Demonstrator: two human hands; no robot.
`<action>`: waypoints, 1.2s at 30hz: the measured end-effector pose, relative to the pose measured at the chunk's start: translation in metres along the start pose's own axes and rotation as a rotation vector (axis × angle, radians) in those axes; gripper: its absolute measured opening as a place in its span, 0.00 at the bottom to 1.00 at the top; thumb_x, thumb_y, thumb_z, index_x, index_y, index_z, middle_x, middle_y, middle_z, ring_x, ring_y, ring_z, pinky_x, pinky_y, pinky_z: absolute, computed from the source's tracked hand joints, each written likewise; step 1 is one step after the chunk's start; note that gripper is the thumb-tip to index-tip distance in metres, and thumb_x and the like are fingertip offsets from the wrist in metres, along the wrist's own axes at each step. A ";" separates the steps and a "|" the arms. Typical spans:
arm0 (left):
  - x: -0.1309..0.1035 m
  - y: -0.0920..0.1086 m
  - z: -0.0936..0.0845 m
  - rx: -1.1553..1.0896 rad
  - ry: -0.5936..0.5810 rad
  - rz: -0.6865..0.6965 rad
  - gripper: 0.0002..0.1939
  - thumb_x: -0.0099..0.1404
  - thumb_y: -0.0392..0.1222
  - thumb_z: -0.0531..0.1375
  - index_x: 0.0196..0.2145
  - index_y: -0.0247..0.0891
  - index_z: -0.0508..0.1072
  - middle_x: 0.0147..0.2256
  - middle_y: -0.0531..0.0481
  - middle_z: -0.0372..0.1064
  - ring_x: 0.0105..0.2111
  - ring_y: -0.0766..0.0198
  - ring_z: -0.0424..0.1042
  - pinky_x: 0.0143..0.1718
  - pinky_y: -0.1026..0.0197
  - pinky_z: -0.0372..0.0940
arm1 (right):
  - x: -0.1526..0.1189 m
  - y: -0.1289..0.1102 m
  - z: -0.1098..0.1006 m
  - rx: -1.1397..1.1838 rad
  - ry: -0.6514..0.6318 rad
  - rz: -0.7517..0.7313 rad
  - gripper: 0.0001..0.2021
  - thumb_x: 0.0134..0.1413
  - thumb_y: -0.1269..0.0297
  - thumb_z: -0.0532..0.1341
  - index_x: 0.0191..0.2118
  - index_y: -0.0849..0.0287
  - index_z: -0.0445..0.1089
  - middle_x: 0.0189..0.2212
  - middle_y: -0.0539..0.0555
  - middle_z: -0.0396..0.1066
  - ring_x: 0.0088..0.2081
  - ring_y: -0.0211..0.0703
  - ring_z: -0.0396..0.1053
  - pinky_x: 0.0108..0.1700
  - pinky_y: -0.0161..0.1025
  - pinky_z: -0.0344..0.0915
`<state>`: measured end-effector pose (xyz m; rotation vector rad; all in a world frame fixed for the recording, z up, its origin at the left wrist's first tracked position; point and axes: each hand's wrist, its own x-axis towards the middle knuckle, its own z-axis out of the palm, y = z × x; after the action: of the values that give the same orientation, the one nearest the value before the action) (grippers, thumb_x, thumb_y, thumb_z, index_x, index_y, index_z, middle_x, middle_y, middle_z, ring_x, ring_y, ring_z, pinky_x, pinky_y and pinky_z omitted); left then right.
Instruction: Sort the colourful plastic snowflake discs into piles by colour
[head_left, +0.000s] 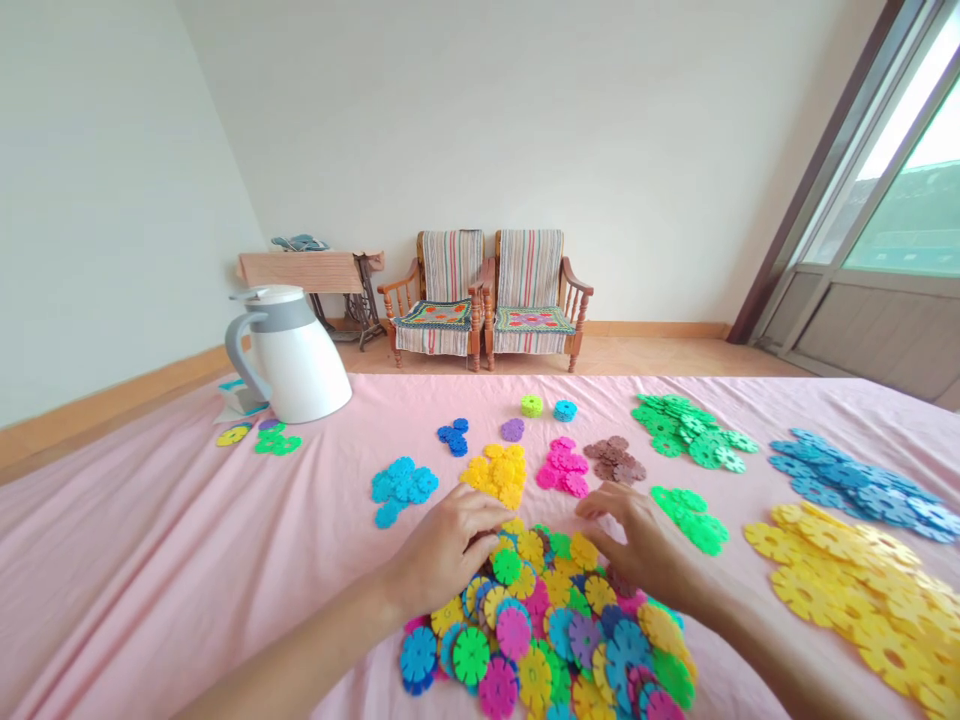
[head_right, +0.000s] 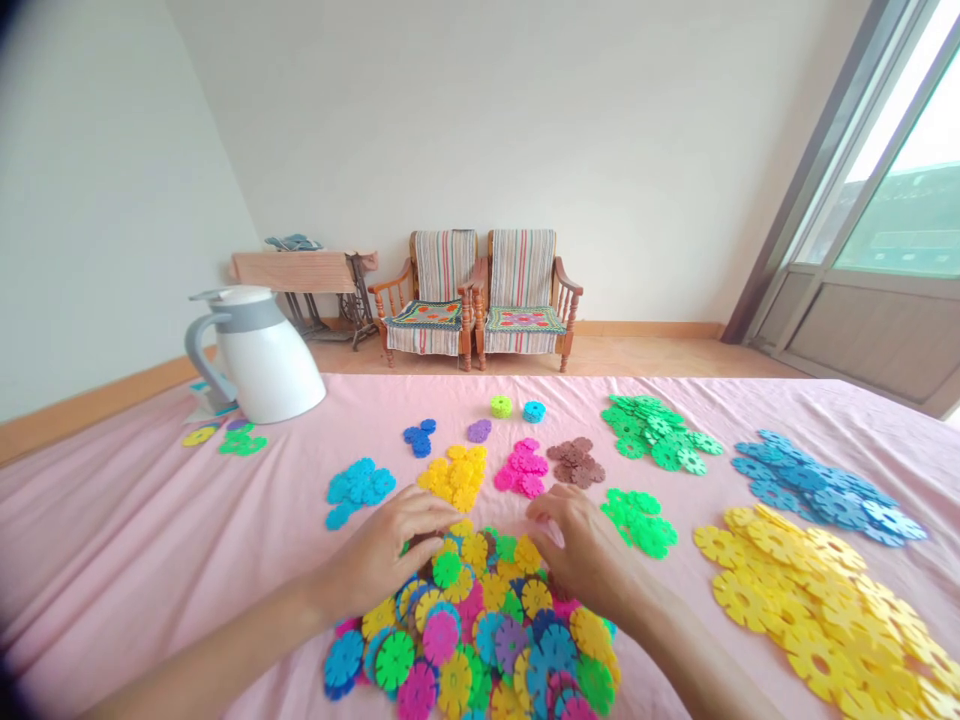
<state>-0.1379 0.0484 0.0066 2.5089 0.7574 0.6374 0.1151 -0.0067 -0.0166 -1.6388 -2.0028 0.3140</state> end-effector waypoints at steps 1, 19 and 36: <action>0.003 0.001 -0.001 0.015 -0.036 0.013 0.16 0.62 0.33 0.56 0.46 0.46 0.74 0.40 0.49 0.74 0.43 0.58 0.67 0.47 0.55 0.60 | -0.001 -0.003 -0.002 0.038 -0.031 -0.011 0.08 0.52 0.66 0.55 0.35 0.57 0.70 0.34 0.55 0.71 0.39 0.46 0.67 0.43 0.43 0.61; 0.022 0.004 0.011 0.099 -0.012 -0.054 0.10 0.59 0.34 0.55 0.27 0.39 0.76 0.24 0.51 0.69 0.26 0.64 0.67 0.28 0.65 0.57 | -0.003 -0.007 -0.017 0.133 -0.150 0.079 0.07 0.46 0.72 0.55 0.31 0.58 0.70 0.29 0.51 0.70 0.30 0.39 0.67 0.33 0.36 0.62; 0.044 -0.013 0.014 0.099 0.302 -0.196 0.11 0.59 0.35 0.56 0.40 0.38 0.73 0.38 0.48 0.70 0.31 0.64 0.69 0.36 0.62 0.63 | 0.000 -0.001 -0.015 0.227 -0.024 0.152 0.10 0.48 0.71 0.56 0.34 0.59 0.74 0.24 0.50 0.71 0.26 0.38 0.66 0.30 0.36 0.61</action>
<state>-0.1030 0.0806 0.0017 2.4121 1.1529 0.9400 0.1221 -0.0093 -0.0031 -1.6497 -1.7893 0.5968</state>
